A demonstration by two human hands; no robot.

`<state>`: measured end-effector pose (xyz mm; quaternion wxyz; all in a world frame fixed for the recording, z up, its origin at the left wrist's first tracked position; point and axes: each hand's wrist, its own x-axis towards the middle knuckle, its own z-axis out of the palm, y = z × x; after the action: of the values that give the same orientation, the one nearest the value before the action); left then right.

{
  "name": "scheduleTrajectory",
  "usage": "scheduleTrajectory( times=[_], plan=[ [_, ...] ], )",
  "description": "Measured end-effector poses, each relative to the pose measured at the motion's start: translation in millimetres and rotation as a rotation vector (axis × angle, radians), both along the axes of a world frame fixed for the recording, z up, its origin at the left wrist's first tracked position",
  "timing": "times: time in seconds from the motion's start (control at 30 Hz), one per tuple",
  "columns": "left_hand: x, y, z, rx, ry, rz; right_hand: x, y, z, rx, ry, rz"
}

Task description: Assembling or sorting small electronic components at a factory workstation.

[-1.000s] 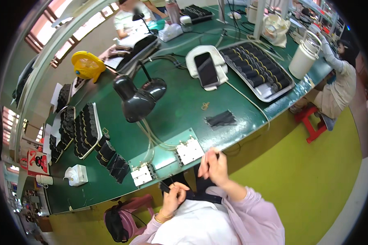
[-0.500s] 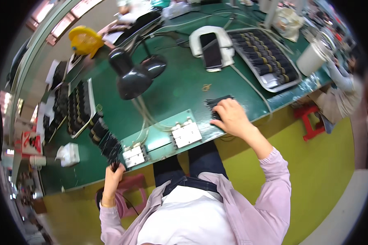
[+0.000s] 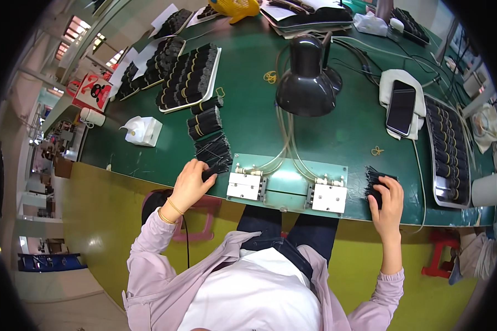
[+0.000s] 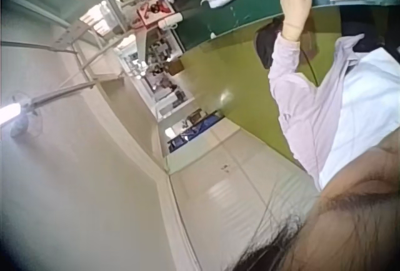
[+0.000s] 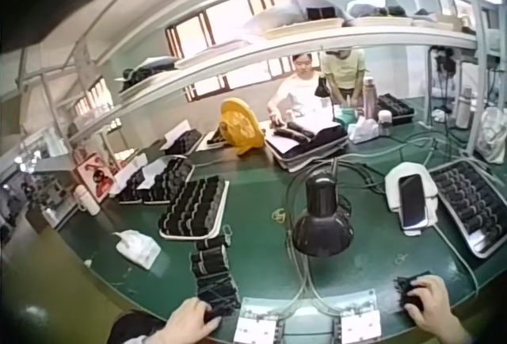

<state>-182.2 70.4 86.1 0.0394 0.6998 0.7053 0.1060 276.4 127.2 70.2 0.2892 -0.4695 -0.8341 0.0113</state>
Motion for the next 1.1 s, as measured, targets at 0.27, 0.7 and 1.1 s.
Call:
scheduleTrajectory(
  times=[0.27, 0.7, 1.1],
  plan=[
    [-21, 39, 12, 0.216, 0.145, -0.311, 2, -7, -3, -0.016, 0.022, -0.003],
    [-43, 65, 2, -0.255, -0.079, -0.311, -2, -5, -3, -0.015, 0.045, -0.025],
    [-44, 74, 23, -0.314, -0.19, -0.212, 2, -5, -2, 0.001, 0.052, -0.009]
  ],
)
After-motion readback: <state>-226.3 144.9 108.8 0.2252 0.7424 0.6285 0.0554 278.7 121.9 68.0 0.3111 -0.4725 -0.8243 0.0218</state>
